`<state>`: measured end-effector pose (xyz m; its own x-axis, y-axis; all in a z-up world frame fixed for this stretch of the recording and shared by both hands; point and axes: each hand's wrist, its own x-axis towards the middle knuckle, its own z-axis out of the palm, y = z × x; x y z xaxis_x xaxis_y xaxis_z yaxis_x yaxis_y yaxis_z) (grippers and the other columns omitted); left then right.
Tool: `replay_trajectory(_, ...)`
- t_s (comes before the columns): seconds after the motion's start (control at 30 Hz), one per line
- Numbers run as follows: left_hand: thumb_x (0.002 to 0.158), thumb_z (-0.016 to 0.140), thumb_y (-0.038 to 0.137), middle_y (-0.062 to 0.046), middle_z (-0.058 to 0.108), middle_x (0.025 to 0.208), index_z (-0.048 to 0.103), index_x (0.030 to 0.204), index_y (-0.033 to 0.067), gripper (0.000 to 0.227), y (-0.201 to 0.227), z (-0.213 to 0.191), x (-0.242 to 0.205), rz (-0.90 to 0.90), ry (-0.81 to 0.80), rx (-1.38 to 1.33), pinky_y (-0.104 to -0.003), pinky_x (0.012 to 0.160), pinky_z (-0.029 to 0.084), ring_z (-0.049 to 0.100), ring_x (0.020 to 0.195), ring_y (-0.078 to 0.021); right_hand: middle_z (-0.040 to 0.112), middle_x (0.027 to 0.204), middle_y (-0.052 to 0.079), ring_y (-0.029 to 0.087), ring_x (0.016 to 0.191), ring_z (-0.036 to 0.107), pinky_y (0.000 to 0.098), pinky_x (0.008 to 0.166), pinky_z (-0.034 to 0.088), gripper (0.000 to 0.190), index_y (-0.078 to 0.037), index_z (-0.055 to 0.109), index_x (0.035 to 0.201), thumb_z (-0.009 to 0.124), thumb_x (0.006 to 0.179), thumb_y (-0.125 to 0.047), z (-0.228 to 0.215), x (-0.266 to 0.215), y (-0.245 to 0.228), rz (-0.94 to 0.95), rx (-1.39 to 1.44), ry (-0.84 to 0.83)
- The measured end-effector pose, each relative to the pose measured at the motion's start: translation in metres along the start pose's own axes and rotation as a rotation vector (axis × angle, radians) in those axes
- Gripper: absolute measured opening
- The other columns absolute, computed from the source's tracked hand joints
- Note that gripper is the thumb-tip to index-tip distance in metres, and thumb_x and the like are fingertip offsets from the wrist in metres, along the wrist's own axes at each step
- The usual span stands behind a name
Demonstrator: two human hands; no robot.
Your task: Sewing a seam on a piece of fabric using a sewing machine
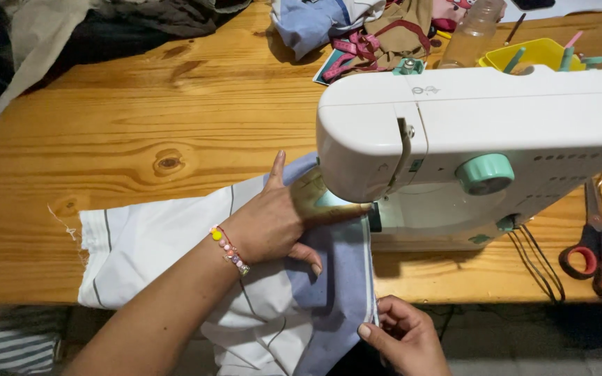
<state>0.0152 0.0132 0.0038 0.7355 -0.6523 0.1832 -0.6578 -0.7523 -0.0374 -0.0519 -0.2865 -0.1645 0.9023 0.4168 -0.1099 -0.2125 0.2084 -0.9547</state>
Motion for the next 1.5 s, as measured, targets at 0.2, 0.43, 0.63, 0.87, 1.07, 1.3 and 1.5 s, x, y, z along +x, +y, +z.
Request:
replay_trajectory(0.2, 0.070, 0.081, 0.070, -0.013, 0.027, 0.166, 0.029, 0.161, 0.0286, 0.113, 0.013, 0.006, -0.057, -0.281, 0.086, 0.060, -0.080, 0.110, 0.013, 0.020, 0.156, -0.0343, 0.085, 0.092, 0.008, 0.014, 0.084, 0.072, 0.0291, 0.080, 0.056, 0.021, 0.006, 0.086, 0.097, 0.085, 0.077, -0.001, 0.012, -0.008, -0.021, 0.030, -0.173, 0.011)
replay_trajectory(0.43, 0.103, 0.054, 0.069, -0.034, 0.066, 0.121, 0.062, 0.133, -0.0057, 0.080, 0.012, 0.047, -0.273, -1.485, 0.018, 0.438, -0.062, 0.084, 0.045, 0.062, 0.103, -0.0540, 0.074, 0.085, -0.001, 0.007, 0.081, 0.061, 0.0257, 0.073, 0.049, 0.012, -0.001, 0.080, 0.091, 0.077, 0.089, -0.013, 0.000, -0.023, -0.011, -0.008, -0.275, -0.039)
replay_trajectory(0.63, 0.117, 0.067, 0.002, -0.023, 0.062, 0.101, 0.057, 0.111, -0.0023, 0.012, -0.024, 0.059, -0.309, -1.145, 0.558, 0.160, -0.053, 0.079, 0.040, 0.056, 0.088, -0.0440, 0.067, 0.080, -0.005, 0.005, 0.075, 0.055, 0.0242, 0.068, 0.046, 0.015, -0.004, 0.076, 0.088, 0.076, 0.090, -0.018, 0.013, -0.025, -0.026, -0.030, -0.237, -0.067)
replay_trajectory(0.87, 0.127, 0.087, 0.017, -0.008, 0.077, 0.101, 0.080, 0.116, 0.0043, 0.019, -0.188, 0.012, -0.316, -0.820, 0.468, 0.693, -0.035, 0.066, 0.054, 0.070, 0.084, -0.0193, 0.074, 0.089, -0.002, 0.007, 0.083, 0.061, 0.0255, 0.076, 0.050, 0.019, -0.001, 0.078, 0.098, 0.078, 0.088, -0.017, 0.026, -0.020, -0.020, 0.001, -0.175, -0.171)
replay_trajectory(1.07, 0.096, 0.071, 0.017, -0.031, 0.062, 0.123, 0.058, 0.135, 0.0030, 0.043, -0.111, 0.046, -0.220, -1.100, 0.038, 0.321, -0.067, 0.082, 0.043, 0.058, 0.110, -0.0522, 0.080, 0.103, 0.007, 0.011, 0.091, 0.070, 0.0277, 0.086, 0.058, 0.024, 0.001, 0.077, 0.108, 0.078, 0.086, -0.009, 0.025, -0.016, 0.015, 0.079, -0.155, 0.001)
replay_trajectory(1.3, 0.092, 0.058, 0.012, -0.004, 0.049, 0.066, 0.057, 0.077, 0.0158, 0.016, 0.127, 0.084, -0.135, -0.390, 0.238, 0.484, -0.043, 0.051, 0.036, 0.049, 0.057, -0.0232, 0.075, 0.080, 0.001, 0.008, 0.074, 0.061, 0.0246, 0.070, 0.052, 0.015, 0.000, 0.081, 0.094, 0.084, 0.080, -0.004, 0.015, -0.034, 0.037, 0.132, -0.220, -0.044)
replay_trajectory(1.5, 0.104, 0.058, 0.014, 0.001, 0.053, 0.078, 0.061, 0.091, 0.0154, 0.013, 0.207, 0.141, -0.122, -0.133, 0.489, 0.129, -0.032, 0.058, 0.036, 0.048, 0.064, -0.0160, 0.073, 0.080, -0.003, 0.005, 0.075, 0.060, 0.0212, 0.068, 0.048, 0.012, -0.002, 0.081, 0.091, 0.082, 0.084, -0.011, 0.014, -0.049, 0.038, 0.078, -0.277, -0.084)
